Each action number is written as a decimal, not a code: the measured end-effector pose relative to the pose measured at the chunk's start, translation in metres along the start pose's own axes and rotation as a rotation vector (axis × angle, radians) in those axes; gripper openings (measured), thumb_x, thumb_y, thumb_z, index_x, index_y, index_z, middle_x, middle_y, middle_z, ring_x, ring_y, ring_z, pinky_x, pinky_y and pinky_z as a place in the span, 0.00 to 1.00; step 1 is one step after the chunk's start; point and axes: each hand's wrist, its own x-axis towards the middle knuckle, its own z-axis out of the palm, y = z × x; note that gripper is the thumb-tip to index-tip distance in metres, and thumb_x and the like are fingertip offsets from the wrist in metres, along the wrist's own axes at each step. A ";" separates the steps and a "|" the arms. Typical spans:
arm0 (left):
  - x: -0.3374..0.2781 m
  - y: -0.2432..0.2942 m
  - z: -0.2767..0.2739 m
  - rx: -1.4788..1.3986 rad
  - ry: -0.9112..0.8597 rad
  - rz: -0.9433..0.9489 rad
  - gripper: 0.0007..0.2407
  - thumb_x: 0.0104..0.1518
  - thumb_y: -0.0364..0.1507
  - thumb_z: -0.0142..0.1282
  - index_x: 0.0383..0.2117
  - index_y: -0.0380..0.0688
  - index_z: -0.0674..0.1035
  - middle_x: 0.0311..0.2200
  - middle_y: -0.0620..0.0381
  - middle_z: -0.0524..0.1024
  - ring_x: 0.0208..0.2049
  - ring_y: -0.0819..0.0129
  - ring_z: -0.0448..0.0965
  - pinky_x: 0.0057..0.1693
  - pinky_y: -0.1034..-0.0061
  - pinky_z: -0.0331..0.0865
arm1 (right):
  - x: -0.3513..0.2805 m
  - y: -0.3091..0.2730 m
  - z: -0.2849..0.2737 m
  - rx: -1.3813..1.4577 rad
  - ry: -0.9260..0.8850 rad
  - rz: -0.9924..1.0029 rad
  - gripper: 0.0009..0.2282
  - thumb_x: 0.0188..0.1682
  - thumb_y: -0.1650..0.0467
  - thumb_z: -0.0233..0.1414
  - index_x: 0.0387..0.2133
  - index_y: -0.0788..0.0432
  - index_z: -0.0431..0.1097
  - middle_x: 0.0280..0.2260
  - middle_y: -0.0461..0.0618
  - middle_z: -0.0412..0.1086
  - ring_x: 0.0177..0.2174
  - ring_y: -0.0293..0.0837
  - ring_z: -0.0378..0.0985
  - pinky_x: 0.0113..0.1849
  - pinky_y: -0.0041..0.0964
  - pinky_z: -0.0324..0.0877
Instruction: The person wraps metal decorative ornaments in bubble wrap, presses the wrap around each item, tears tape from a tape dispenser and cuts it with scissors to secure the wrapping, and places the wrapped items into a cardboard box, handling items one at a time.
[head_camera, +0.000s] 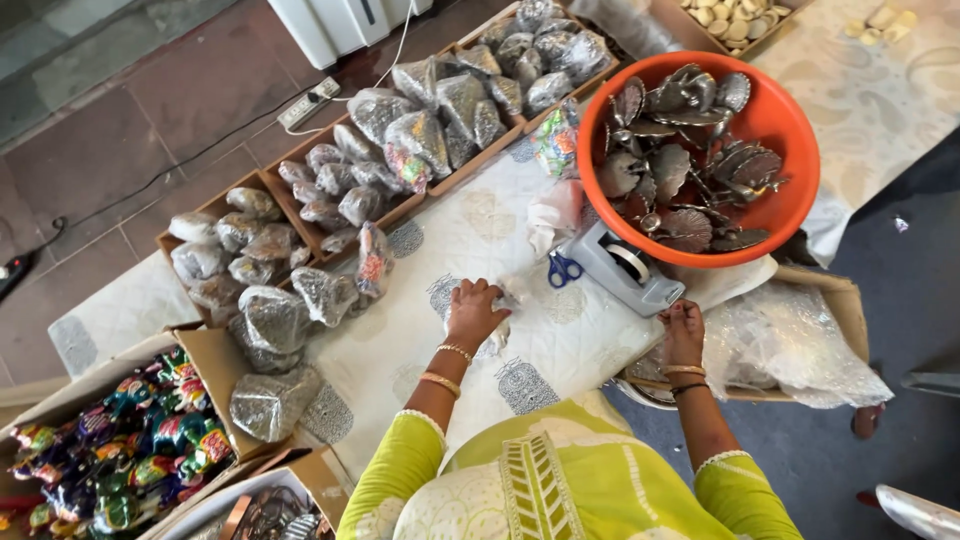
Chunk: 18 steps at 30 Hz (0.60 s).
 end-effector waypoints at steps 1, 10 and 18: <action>0.000 -0.001 0.002 -0.003 0.002 -0.004 0.17 0.52 0.41 0.66 0.46 0.50 0.81 0.46 0.58 0.75 0.54 0.59 0.67 0.66 0.58 0.56 | -0.003 0.002 0.001 -0.002 -0.005 0.002 0.05 0.61 0.69 0.50 0.42 0.58 0.66 0.35 0.44 0.68 0.36 0.36 0.71 0.46 0.33 0.71; -0.004 -0.004 0.017 -0.015 0.074 0.022 0.18 0.51 0.40 0.65 0.47 0.51 0.81 0.46 0.56 0.74 0.55 0.55 0.67 0.66 0.55 0.55 | -0.071 0.005 0.070 -0.652 -0.070 -0.149 0.03 0.55 0.75 0.51 0.40 0.59 0.68 0.36 0.45 0.70 0.38 0.40 0.75 0.42 0.33 0.74; -0.001 -0.002 0.010 0.006 0.053 0.023 0.18 0.52 0.41 0.66 0.46 0.48 0.80 0.48 0.55 0.74 0.57 0.55 0.67 0.68 0.55 0.53 | -0.080 -0.006 0.244 -0.550 -0.455 0.183 0.03 0.52 0.71 0.55 0.35 0.60 0.72 0.28 0.43 0.71 0.25 0.34 0.71 0.27 0.28 0.71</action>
